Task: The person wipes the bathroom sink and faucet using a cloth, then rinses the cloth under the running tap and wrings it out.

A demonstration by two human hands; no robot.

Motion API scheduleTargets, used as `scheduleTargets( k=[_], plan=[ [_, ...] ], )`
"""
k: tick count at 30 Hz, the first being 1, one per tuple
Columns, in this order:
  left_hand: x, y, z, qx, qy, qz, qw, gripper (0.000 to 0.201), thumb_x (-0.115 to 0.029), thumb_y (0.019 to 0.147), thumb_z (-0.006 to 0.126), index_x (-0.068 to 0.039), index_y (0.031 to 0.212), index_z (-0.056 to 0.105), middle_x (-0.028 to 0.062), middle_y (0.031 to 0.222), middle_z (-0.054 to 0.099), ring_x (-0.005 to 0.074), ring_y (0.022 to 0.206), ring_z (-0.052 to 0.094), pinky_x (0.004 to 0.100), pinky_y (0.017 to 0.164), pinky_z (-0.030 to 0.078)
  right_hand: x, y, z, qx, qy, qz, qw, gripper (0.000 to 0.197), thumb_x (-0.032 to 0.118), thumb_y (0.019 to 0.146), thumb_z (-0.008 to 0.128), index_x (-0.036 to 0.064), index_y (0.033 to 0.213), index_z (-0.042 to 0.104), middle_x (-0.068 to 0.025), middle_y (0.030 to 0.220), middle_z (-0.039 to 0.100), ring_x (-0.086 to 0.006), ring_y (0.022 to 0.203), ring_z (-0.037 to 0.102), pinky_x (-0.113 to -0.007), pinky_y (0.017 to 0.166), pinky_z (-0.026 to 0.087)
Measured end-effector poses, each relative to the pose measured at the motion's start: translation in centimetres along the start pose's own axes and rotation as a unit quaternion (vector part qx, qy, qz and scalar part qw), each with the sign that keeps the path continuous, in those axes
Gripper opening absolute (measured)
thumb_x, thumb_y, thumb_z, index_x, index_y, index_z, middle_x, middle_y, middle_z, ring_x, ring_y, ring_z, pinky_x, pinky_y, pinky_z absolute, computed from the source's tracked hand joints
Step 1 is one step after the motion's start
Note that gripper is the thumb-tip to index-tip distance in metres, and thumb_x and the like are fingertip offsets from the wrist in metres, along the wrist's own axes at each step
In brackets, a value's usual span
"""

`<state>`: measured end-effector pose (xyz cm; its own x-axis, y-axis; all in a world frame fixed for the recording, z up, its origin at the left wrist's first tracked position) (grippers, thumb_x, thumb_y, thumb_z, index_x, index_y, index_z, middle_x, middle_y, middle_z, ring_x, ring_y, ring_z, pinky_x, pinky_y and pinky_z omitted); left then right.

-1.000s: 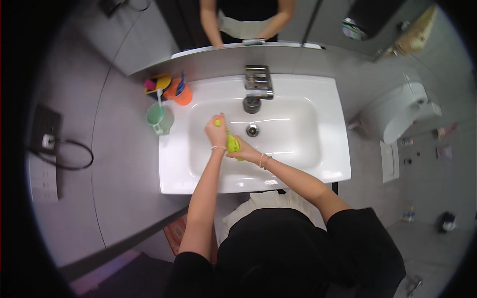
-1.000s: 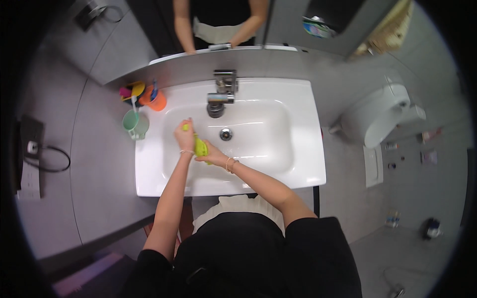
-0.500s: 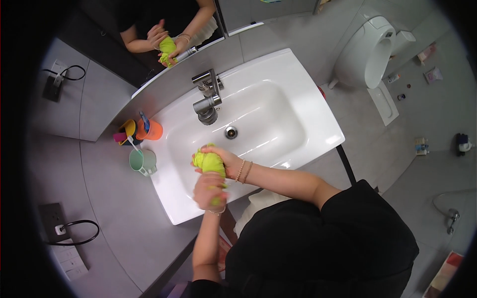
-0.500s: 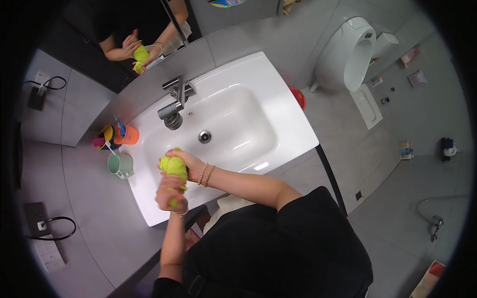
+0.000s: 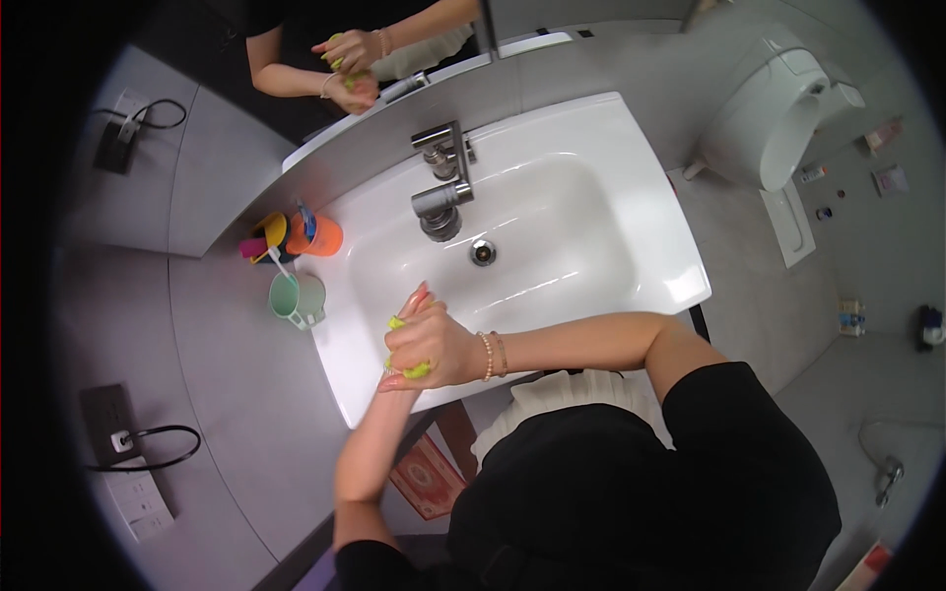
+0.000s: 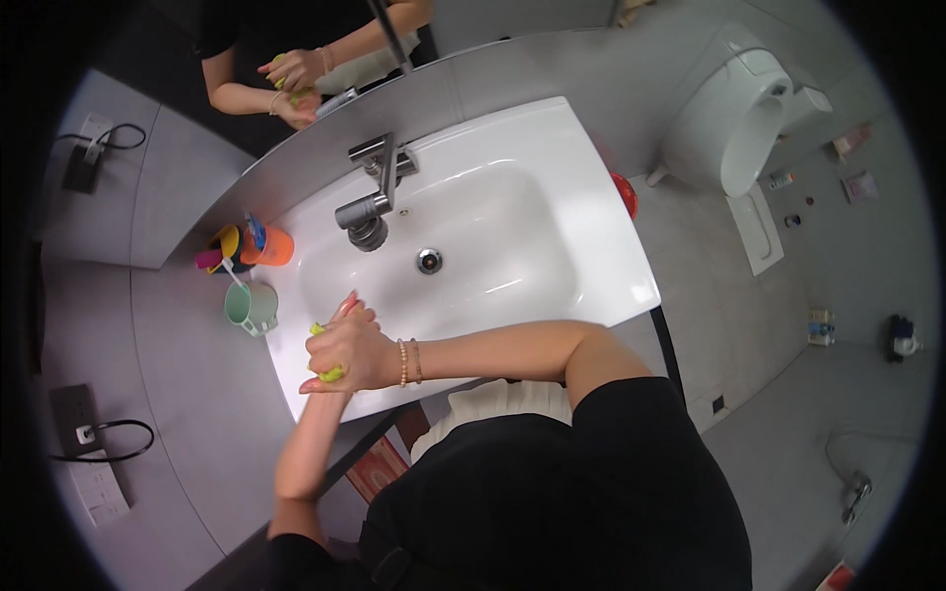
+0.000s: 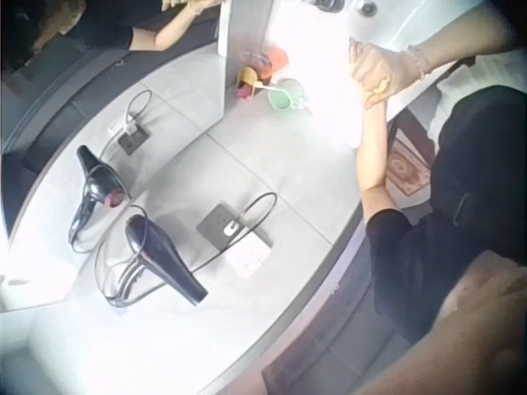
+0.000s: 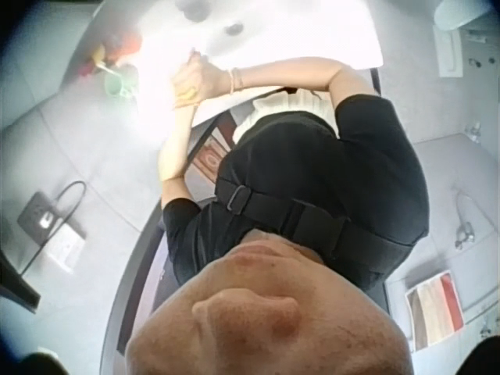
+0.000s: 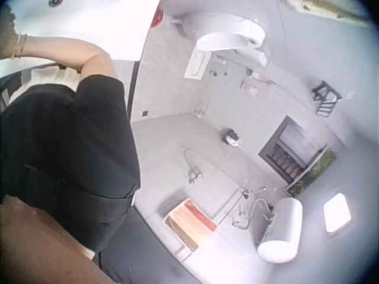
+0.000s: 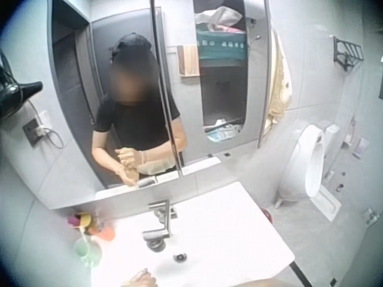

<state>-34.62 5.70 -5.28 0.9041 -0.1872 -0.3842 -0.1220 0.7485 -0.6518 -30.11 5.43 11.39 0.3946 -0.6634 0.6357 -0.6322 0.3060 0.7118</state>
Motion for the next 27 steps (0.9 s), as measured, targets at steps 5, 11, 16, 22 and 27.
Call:
scheduleTargets(
  k=[5, 11, 16, 22, 27],
  plan=[
    [2.8, 1.9, 0.2, 0.099, 0.112, -0.246, 0.958, 0.041, -0.034, 0.088, 0.049, -0.018, 0.055, 0.03, -0.0072, 0.048, 0.029, 0.0053, 0.043, 0.029, 0.0194, 0.042, 0.028, 1.0, -2.2, 2.9, 0.094, -0.019, -0.207, 0.974, 0.021, 0.019, 0.06, 0.062, 0.0109, 0.051, 0.045, -0.0015, 0.061, 0.046, -0.0196, 0.061, 0.05, -0.03, 0.052, 0.043],
    [3.8, 5.5, -2.7, 0.032, 0.304, -0.261, 0.916, 0.043, -0.035, 0.086, 0.052, -0.018, 0.055, 0.028, -0.006, 0.047, 0.026, 0.0062, 0.038, 0.025, 0.0212, 0.038, 0.026, -1.8, -7.4, 7.8, 0.205, -0.07, -0.302, 0.928, 0.015, 0.018, 0.055, 0.058, 0.0084, 0.05, 0.047, -0.0012, 0.058, 0.045, -0.0179, 0.058, 0.049, -0.03, 0.042, 0.041],
    [2.6, 8.6, -4.6, -0.04, 0.393, -0.208, 0.895, 0.043, -0.036, 0.087, 0.049, -0.017, 0.055, 0.027, -0.0049, 0.047, 0.025, 0.0075, 0.038, 0.025, 0.0249, 0.037, 0.027, -5.2, -10.6, 11.0, 0.271, -0.109, -0.353, 0.889, 0.015, 0.019, 0.054, 0.057, 0.0057, 0.049, 0.051, -0.0015, 0.054, 0.046, -0.0157, 0.055, 0.049, -0.031, 0.041, 0.041],
    [-0.9, 11.4, -7.4, -0.141, 0.438, -0.021, 0.888, 0.037, -0.031, 0.087, 0.046, -0.008, 0.058, 0.04, 0.0029, 0.048, 0.038, 0.0148, 0.033, 0.033, 0.0301, 0.036, 0.03, -8.2, -13.2, 14.0, 0.332, -0.157, -0.396, 0.842, 0.009, 0.018, 0.053, 0.059, 0.0097, 0.05, 0.061, -0.0026, 0.053, 0.055, -0.0205, 0.056, 0.056, -0.032, 0.045, 0.047],
    [-1.8, 11.6, -8.1, -0.171, 0.459, 0.059, 0.87, 0.041, -0.03, 0.087, 0.045, -0.005, 0.055, 0.043, 0.0056, 0.048, 0.044, 0.0169, 0.033, 0.04, 0.0322, 0.034, 0.033, -9.4, -14.8, 15.4, 0.321, -0.188, -0.411, 0.832, 0.012, 0.019, 0.048, 0.058, 0.0071, 0.048, 0.061, -0.0064, 0.05, 0.055, -0.0222, 0.053, 0.056, -0.035, 0.048, 0.046]
  ],
)
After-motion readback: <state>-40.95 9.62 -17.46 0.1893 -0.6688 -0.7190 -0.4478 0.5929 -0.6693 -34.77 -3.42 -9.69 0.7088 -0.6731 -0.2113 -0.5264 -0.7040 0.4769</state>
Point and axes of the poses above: each hand's wrist, its own y-axis towards the middle knuckle, its own z-axis out of the palm, x = y × z, the point moved 9 cm from there along y, towards the middle knuckle
